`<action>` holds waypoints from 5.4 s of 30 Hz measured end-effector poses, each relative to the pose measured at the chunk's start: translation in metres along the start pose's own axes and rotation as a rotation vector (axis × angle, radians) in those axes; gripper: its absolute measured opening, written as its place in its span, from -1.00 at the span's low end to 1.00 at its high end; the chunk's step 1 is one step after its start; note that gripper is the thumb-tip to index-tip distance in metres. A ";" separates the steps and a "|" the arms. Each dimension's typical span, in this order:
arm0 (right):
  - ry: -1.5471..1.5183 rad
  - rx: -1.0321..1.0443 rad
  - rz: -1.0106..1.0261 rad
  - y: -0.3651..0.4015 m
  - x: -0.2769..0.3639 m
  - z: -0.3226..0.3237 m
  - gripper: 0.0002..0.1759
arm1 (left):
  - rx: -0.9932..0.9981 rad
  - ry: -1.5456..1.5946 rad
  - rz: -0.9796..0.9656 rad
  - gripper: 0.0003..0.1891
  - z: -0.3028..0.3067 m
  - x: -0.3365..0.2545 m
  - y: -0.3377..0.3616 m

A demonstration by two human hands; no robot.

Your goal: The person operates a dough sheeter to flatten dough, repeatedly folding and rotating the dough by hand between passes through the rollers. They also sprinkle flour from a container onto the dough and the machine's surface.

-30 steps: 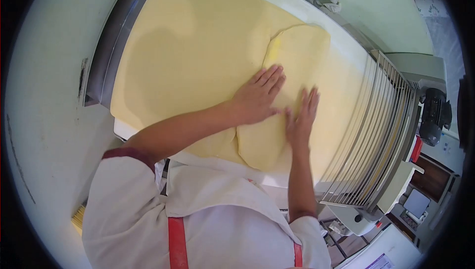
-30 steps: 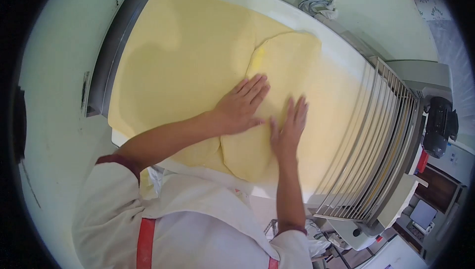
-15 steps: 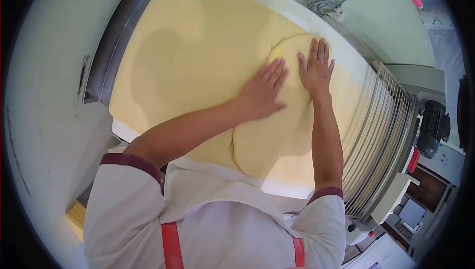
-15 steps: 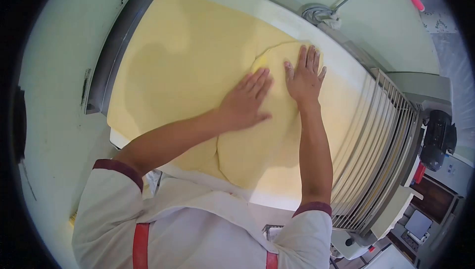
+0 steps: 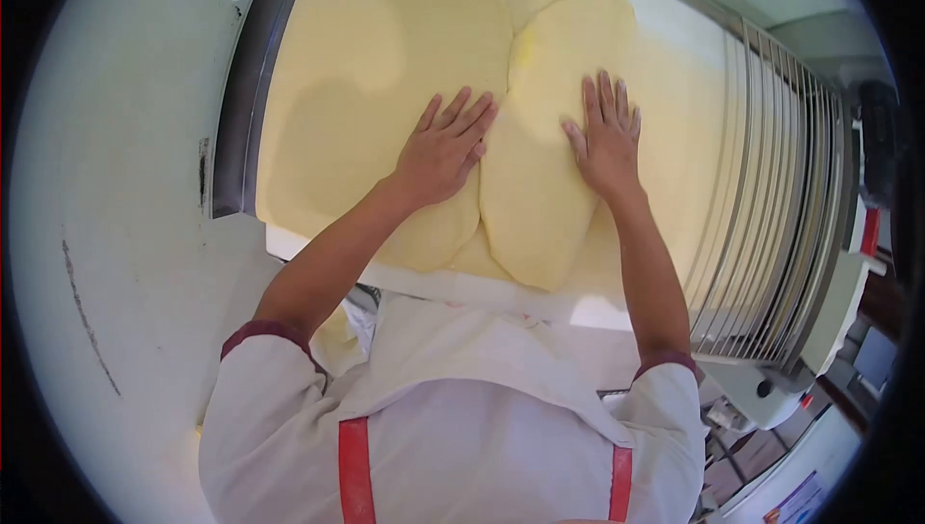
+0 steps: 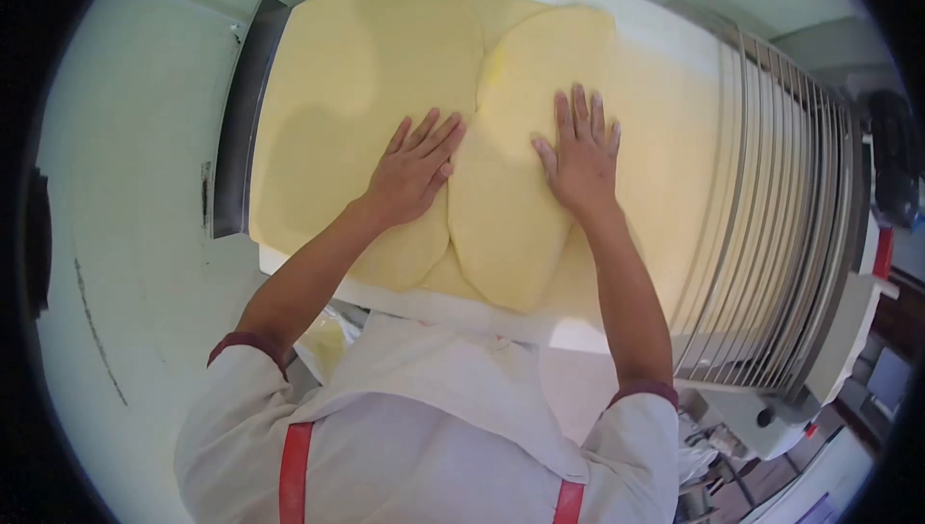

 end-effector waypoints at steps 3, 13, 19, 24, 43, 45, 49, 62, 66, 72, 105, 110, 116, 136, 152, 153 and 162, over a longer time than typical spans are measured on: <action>-0.116 -0.047 0.007 0.007 -0.001 0.007 -0.22 | 0.069 -0.068 -0.043 -0.47 0.001 -0.002 0.002; -0.357 0.059 0.277 0.179 0.025 0.024 -0.44 | 0.130 -0.253 -0.148 -0.47 -0.007 -0.012 0.007; -0.379 -0.033 0.183 0.206 0.028 0.012 -0.50 | 0.114 -0.192 -0.162 -0.45 -0.009 -0.009 0.012; -0.519 -0.054 0.074 0.214 0.033 0.016 -0.54 | 0.146 -0.121 -0.155 -0.40 -0.015 -0.037 0.037; -0.784 -0.289 -0.175 0.190 -0.020 0.018 -0.34 | -0.076 -0.192 0.190 -0.38 -0.029 -0.008 -0.011; -0.705 -0.301 -0.115 0.133 -0.017 0.008 -0.25 | -0.007 -0.261 0.186 -0.38 -0.028 -0.022 -0.014; -0.383 -0.154 -0.126 0.070 0.005 -0.005 -0.21 | 0.024 -0.178 0.175 -0.37 -0.025 -0.018 -0.017; -0.680 -0.256 -0.121 0.121 -0.004 0.001 -0.32 | -0.021 -0.128 0.108 -0.45 -0.030 -0.013 -0.005; -1.169 -0.364 -0.349 0.272 -0.039 0.043 -0.50 | 0.013 -0.203 0.098 -0.46 -0.029 -0.035 0.012; -0.264 -0.939 -0.958 0.485 -0.246 0.213 -0.56 | -0.183 -0.159 0.059 -0.39 -0.020 -0.054 -0.016; 0.080 -0.612 -0.957 0.492 -0.543 0.306 -0.48 | -0.202 -0.371 0.367 -0.32 -0.047 -0.060 0.011; 0.234 -0.747 -0.791 0.433 -0.448 0.281 -0.48 | -0.143 -0.269 0.414 -0.25 -0.063 -0.105 -0.015; 0.432 -0.937 -0.688 0.407 -0.340 0.269 -0.49 | -0.029 -0.118 0.206 -0.26 -0.044 -0.067 0.001; -0.538 0.007 -0.086 0.068 0.305 -0.017 -0.18 | -0.397 0.559 0.318 -0.39 0.100 0.221 0.116; -0.731 -0.186 0.124 0.086 0.368 -0.018 -0.50 | 0.269 1.560 0.995 -0.66 0.108 0.256 0.118; -0.789 -0.217 0.138 0.086 0.359 -0.013 -0.49 | 0.257 1.467 0.947 -0.63 0.111 0.259 0.085; -1.522 -0.178 -0.214 0.136 0.232 0.013 -0.41 | 0.133 0.208 0.356 -0.68 0.183 0.136 -0.098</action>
Point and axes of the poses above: each hand's wrist, its own y-axis away from the middle knuckle, its own z-axis out of the back of the hand, x = y × z, the point moved 2 cm from there along -y, towards the middle knuckle, and after that the axes turned 4 degrees about -z, right-handed, at the moved point
